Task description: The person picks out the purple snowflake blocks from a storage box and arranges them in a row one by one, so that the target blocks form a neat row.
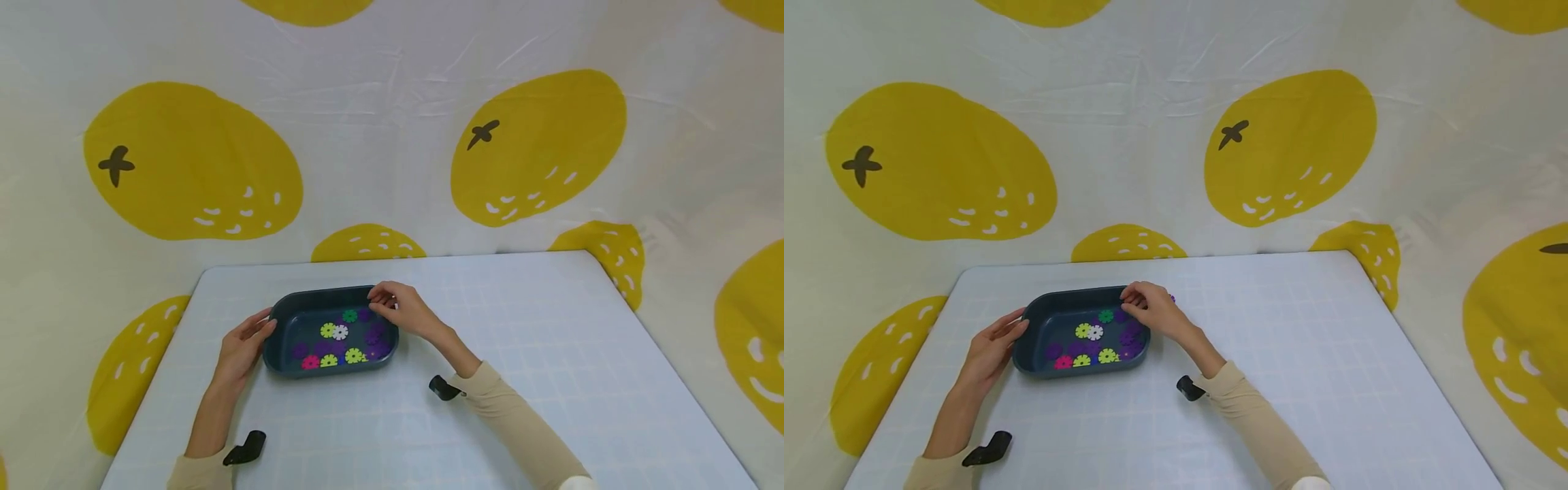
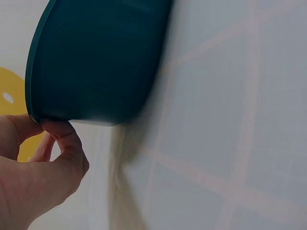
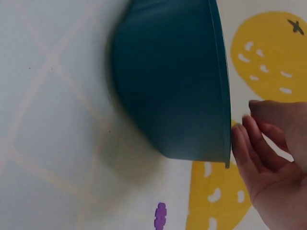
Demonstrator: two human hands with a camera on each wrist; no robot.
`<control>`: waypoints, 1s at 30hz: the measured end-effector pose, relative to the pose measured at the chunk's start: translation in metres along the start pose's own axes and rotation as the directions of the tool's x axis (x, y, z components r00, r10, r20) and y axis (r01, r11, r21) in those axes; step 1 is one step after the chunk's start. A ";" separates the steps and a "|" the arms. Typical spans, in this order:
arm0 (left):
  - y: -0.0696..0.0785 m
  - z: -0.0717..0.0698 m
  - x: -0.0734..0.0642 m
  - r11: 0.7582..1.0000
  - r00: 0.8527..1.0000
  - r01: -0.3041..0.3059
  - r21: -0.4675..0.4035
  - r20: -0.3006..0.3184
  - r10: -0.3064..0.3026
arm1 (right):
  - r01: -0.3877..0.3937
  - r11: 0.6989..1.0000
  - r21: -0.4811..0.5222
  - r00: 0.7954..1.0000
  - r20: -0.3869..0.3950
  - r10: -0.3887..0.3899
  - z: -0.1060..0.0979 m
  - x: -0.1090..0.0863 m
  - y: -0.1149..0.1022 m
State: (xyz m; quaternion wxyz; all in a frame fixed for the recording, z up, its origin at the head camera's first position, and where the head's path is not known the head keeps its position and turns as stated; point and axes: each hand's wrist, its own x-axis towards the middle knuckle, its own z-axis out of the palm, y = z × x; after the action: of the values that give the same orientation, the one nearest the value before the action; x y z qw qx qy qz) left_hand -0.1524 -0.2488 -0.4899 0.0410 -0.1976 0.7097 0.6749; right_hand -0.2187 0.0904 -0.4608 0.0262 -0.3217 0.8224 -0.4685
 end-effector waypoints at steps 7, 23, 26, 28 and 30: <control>0.000 0.002 0.001 1.000 1.000 0.000 -0.005 -0.003 0.000 | 0.072 0.996 -0.044 0.986 0.153 -0.064 0.009 0.003 -0.003; 0.000 0.002 -0.001 1.000 1.000 -0.006 -0.011 -0.009 0.006 | 0.144 0.922 -0.360 0.959 0.279 -0.041 0.030 -0.002 -0.009; 0.000 0.002 0.000 1.000 1.000 -0.012 -0.021 -0.014 0.012 | 0.148 0.915 -0.376 0.960 0.276 -0.041 0.032 -0.003 -0.009; 0.000 0.003 0.000 1.000 1.000 -0.009 -0.019 -0.016 0.009 | 0.151 0.908 -0.391 0.960 0.278 -0.041 0.033 -0.003 -0.008; -0.001 0.002 0.000 1.000 1.000 -0.004 -0.019 -0.018 0.004 | 0.158 0.895 -0.417 0.960 0.279 -0.039 0.035 -0.003 -0.008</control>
State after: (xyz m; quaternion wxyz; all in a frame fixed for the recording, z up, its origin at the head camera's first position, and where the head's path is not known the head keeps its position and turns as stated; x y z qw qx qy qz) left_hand -0.1525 -0.2464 -0.4906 0.0315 -0.2023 0.7040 0.6800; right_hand -0.2002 0.0631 -0.4753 0.0388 -0.4201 0.8778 -0.2269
